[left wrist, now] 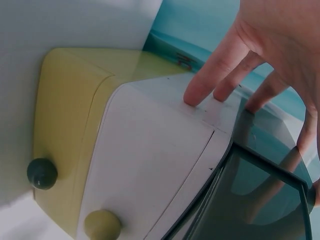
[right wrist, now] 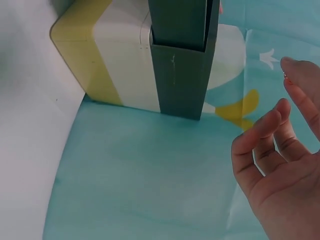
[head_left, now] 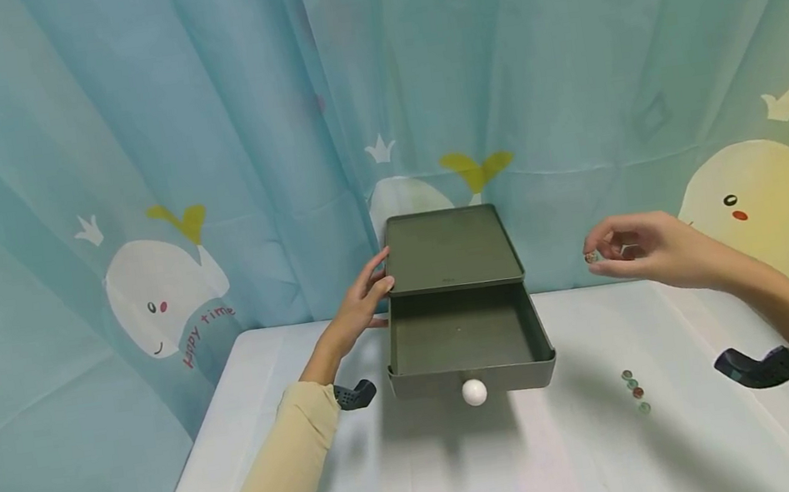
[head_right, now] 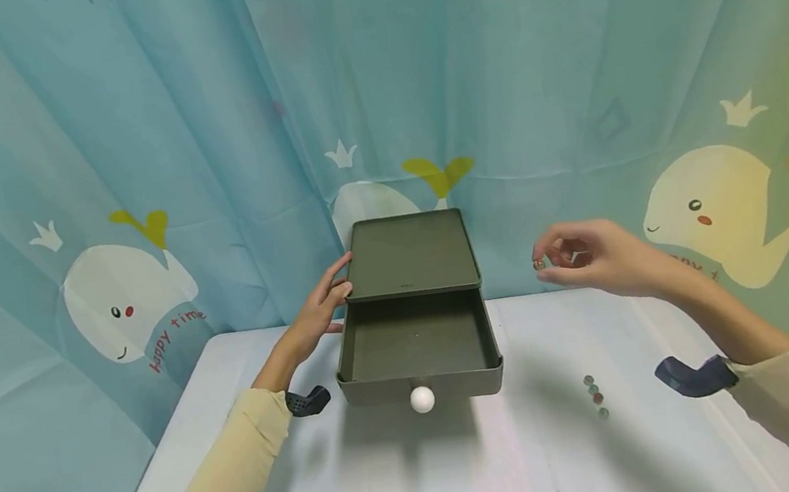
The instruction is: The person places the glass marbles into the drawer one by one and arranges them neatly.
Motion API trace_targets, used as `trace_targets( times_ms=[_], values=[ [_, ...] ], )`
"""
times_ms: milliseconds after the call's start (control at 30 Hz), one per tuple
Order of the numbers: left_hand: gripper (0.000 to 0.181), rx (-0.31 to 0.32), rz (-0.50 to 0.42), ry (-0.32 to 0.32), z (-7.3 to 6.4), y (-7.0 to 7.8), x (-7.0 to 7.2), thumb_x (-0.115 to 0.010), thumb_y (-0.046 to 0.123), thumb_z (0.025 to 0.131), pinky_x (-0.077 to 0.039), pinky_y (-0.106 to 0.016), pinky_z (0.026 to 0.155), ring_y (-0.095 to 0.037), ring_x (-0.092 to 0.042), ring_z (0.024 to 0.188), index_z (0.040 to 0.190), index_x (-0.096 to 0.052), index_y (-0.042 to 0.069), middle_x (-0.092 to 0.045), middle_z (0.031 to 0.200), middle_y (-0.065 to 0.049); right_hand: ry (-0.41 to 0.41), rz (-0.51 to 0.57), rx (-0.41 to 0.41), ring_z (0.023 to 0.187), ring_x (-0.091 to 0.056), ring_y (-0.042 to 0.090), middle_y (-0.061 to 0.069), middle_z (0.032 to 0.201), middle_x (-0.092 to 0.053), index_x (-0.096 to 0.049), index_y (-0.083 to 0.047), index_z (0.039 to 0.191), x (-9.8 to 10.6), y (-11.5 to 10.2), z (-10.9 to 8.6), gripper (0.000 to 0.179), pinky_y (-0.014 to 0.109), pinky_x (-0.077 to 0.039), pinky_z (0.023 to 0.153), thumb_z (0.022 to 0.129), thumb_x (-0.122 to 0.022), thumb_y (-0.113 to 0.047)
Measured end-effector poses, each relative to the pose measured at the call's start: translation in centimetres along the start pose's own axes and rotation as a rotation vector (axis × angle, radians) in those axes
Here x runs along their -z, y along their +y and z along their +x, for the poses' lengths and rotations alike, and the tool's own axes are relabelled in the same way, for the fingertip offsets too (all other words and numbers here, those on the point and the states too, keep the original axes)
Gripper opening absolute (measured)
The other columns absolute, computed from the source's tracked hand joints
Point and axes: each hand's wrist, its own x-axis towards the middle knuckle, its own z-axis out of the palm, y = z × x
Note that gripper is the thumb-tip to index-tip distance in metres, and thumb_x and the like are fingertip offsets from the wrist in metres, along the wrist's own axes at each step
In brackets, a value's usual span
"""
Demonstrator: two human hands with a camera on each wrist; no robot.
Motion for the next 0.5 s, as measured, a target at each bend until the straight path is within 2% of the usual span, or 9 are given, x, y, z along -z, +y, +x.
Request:
trace_targets(
  times_ms=[300, 500],
  values=[
    [0.059, -0.002, -0.006, 0.0, -0.1, 0.2, -0.1, -0.049, 0.045, 0.106, -0.05, -0.065, 0.095, -0.039, -0.04, 0.144, 0.16, -0.027, 0.048, -0.026, 0.166, -0.01, -0.123, 0.017, 0.098, 0.073, -0.055, 0.013, 0.001, 0.081, -0.057, -0.07, -0.015, 0.105, -0.4, -1.6, 2.6, 0.023, 0.026, -0.046, 0.06, 0.089, -0.078, 0.0],
    [0.059, -0.007, -0.002, 0.001, -0.1, 0.1, -0.1, -0.049, 0.045, 0.106, -0.051, -0.065, 0.094, -0.039, -0.04, 0.144, 0.161, -0.027, 0.047, -0.026, 0.166, -0.011, -0.19, 0.024, 0.071, 0.069, -0.053, 0.015, 0.0, 0.08, -0.055, -0.07, -0.02, 0.104, -1.2, -3.0, 4.7, 0.018, 0.027, -0.046, 0.059, 0.091, -0.079, -0.011]
  ],
)
